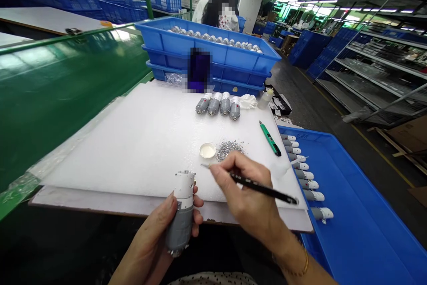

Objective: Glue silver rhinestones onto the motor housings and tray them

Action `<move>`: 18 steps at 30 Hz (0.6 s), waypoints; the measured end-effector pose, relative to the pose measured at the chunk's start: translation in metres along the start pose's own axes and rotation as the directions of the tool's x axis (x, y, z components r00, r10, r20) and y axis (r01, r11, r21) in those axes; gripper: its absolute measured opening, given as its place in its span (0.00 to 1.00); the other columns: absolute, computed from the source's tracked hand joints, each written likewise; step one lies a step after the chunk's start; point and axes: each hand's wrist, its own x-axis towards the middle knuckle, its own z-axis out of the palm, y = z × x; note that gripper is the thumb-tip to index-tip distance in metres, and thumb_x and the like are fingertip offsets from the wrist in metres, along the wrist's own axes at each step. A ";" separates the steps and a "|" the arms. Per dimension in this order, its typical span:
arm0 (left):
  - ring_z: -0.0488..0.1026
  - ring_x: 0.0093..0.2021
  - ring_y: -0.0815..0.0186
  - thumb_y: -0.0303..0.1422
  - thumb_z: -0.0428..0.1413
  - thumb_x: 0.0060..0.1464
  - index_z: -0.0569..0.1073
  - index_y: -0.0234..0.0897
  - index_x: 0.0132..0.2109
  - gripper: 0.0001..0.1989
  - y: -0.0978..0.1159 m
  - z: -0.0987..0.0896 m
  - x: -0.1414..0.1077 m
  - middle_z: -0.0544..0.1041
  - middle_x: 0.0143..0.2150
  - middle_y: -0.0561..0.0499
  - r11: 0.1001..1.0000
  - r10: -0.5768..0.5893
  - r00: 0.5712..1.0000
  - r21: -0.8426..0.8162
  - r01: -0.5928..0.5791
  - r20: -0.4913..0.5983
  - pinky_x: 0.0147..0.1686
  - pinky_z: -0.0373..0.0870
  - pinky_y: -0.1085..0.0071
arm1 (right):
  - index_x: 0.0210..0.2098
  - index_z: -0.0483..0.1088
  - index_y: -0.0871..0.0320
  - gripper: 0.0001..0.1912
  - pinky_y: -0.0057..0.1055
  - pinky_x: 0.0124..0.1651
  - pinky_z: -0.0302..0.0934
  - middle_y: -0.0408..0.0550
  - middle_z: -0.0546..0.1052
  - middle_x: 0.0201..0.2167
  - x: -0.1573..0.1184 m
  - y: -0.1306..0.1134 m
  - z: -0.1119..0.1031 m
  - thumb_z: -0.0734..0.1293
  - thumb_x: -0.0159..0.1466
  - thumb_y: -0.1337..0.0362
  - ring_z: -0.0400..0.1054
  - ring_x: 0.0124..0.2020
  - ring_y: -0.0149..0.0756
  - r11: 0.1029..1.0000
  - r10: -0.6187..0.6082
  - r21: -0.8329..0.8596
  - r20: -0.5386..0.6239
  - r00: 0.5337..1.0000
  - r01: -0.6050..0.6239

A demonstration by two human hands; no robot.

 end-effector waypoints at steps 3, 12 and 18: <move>0.72 0.35 0.63 0.42 0.57 0.59 0.78 0.34 0.45 0.16 -0.003 0.004 -0.001 0.80 0.38 0.44 1.000 0.018 1.000 0.004 -0.018 0.017 0.40 0.69 0.67 | 0.26 0.66 0.56 0.12 0.25 0.24 0.57 0.40 0.68 0.21 -0.019 -0.009 0.005 0.66 0.66 0.63 0.62 0.22 0.28 0.984 0.042 0.174 0.030 0.999 -0.046; 0.72 0.46 0.57 0.38 0.57 0.60 0.77 0.37 0.47 0.12 -0.002 0.011 -0.004 0.76 0.46 0.43 0.999 0.031 0.998 -0.028 -0.030 0.053 0.46 0.69 0.62 | 0.27 0.65 0.55 0.11 0.24 0.20 0.60 0.39 0.71 0.21 -0.030 -0.007 0.018 0.65 0.67 0.65 0.64 0.20 0.27 0.966 0.065 0.251 -0.018 0.998 -0.058; 0.72 0.42 0.59 0.38 0.57 0.60 0.76 0.37 0.46 0.11 -0.003 0.011 -0.003 0.76 0.42 0.44 0.999 0.029 0.997 -0.023 -0.028 0.071 0.45 0.69 0.64 | 0.27 0.64 0.55 0.11 0.24 0.19 0.60 0.39 0.70 0.20 -0.031 -0.005 0.019 0.65 0.67 0.65 0.64 0.19 0.27 0.966 0.068 0.253 -0.036 0.997 -0.057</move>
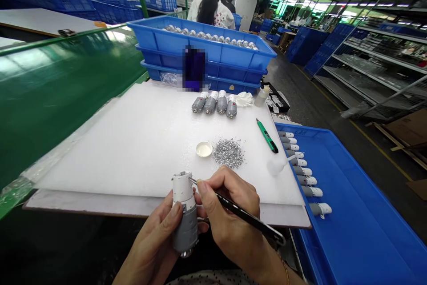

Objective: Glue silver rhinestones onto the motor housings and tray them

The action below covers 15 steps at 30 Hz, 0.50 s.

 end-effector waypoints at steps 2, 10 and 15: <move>0.72 0.42 0.59 0.38 0.57 0.60 0.76 0.37 0.46 0.11 -0.001 -0.001 0.000 0.76 0.42 0.44 1.000 -0.001 1.000 0.002 0.001 0.007 0.44 0.69 0.64 | 0.27 0.65 0.55 0.11 0.24 0.19 0.60 0.39 0.70 0.20 0.000 0.001 0.000 0.65 0.67 0.64 0.64 0.19 0.27 1.000 0.005 0.012 0.000 1.000 -0.005; 0.71 0.43 0.60 0.37 0.57 0.60 0.76 0.38 0.47 0.11 0.000 0.002 -0.001 0.76 0.42 0.45 1.000 -0.012 1.000 -0.011 0.012 0.000 0.45 0.68 0.64 | 0.28 0.65 0.55 0.10 0.22 0.21 0.60 0.38 0.70 0.20 0.000 0.005 0.001 0.65 0.67 0.66 0.65 0.20 0.26 1.000 -0.014 0.023 0.008 1.000 0.013; 0.72 0.41 0.60 0.38 0.59 0.58 0.77 0.38 0.46 0.11 0.000 0.002 0.001 0.77 0.41 0.46 1.000 -0.002 1.000 -0.007 0.002 -0.010 0.44 0.68 0.65 | 0.28 0.66 0.55 0.11 0.24 0.22 0.61 0.39 0.70 0.21 -0.002 0.005 0.000 0.65 0.67 0.64 0.65 0.20 0.28 1.000 0.004 0.022 0.005 1.000 -0.004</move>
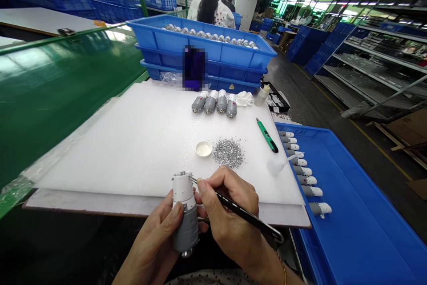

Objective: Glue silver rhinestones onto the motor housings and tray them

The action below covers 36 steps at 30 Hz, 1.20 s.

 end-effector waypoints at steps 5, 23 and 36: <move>0.73 0.39 0.61 0.39 0.59 0.58 0.76 0.39 0.46 0.12 -0.001 -0.002 -0.001 0.78 0.42 0.45 1.000 -0.005 1.000 0.020 0.005 -0.004 0.41 0.68 0.66 | 0.28 0.66 0.55 0.10 0.24 0.22 0.61 0.40 0.71 0.21 0.001 0.002 0.000 0.65 0.67 0.64 0.65 0.21 0.28 1.000 -0.004 -0.004 0.004 1.000 0.004; 0.72 0.48 0.57 0.39 0.58 0.59 0.71 0.40 0.46 0.11 -0.002 -0.003 0.002 0.76 0.48 0.44 0.975 0.104 0.994 0.198 -0.097 -0.028 0.45 0.68 0.64 | 0.28 0.65 0.56 0.11 0.22 0.22 0.59 0.37 0.69 0.20 -0.003 0.003 0.008 0.64 0.68 0.67 0.63 0.19 0.24 0.998 -0.025 0.062 -0.018 1.000 0.026; 0.71 0.47 0.57 0.40 0.57 0.59 0.70 0.42 0.45 0.10 -0.009 -0.006 0.006 0.73 0.44 0.47 0.961 0.169 0.986 0.223 -0.165 0.003 0.46 0.65 0.61 | 0.27 0.64 0.57 0.12 0.21 0.23 0.60 0.37 0.69 0.20 -0.004 0.005 0.011 0.64 0.67 0.67 0.63 0.20 0.24 0.998 0.012 0.057 -0.056 0.998 -0.009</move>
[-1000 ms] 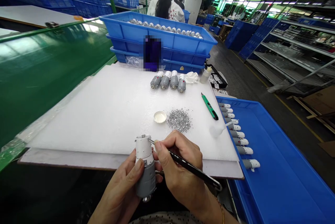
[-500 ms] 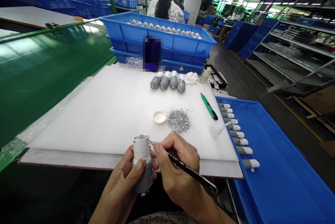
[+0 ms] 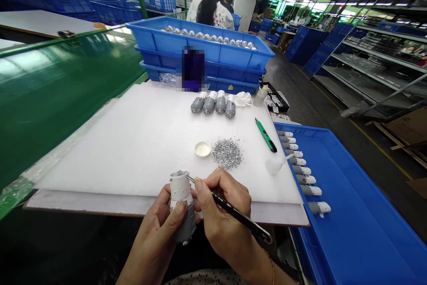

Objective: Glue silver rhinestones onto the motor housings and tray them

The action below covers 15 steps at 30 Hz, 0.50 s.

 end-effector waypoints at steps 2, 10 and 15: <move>0.71 0.47 0.57 0.40 0.57 0.59 0.70 0.42 0.45 0.10 0.000 0.000 0.000 0.73 0.44 0.47 1.000 0.014 1.000 0.011 -0.014 -0.001 0.45 0.66 0.62 | 0.26 0.64 0.57 0.12 0.22 0.23 0.60 0.38 0.69 0.20 0.000 0.000 0.001 0.64 0.67 0.67 0.63 0.20 0.25 1.000 0.003 0.004 -0.013 1.000 -0.003; 0.71 0.48 0.57 0.39 0.58 0.59 0.71 0.42 0.45 0.10 -0.003 0.000 0.001 0.74 0.48 0.47 1.000 0.031 0.999 -0.002 -0.031 -0.019 0.45 0.68 0.63 | 0.26 0.65 0.57 0.12 0.20 0.23 0.60 0.37 0.69 0.20 -0.001 0.001 0.003 0.65 0.67 0.67 0.63 0.20 0.23 1.000 -0.004 -0.005 -0.033 0.999 0.004; 0.72 0.48 0.58 0.39 0.58 0.59 0.72 0.41 0.45 0.10 -0.001 0.002 0.000 0.75 0.50 0.47 1.000 0.024 0.999 -0.013 -0.024 -0.041 0.46 0.68 0.65 | 0.26 0.66 0.57 0.11 0.20 0.23 0.60 0.38 0.69 0.20 0.001 0.001 0.004 0.65 0.66 0.66 0.63 0.20 0.24 0.999 0.021 -0.025 -0.032 0.999 -0.022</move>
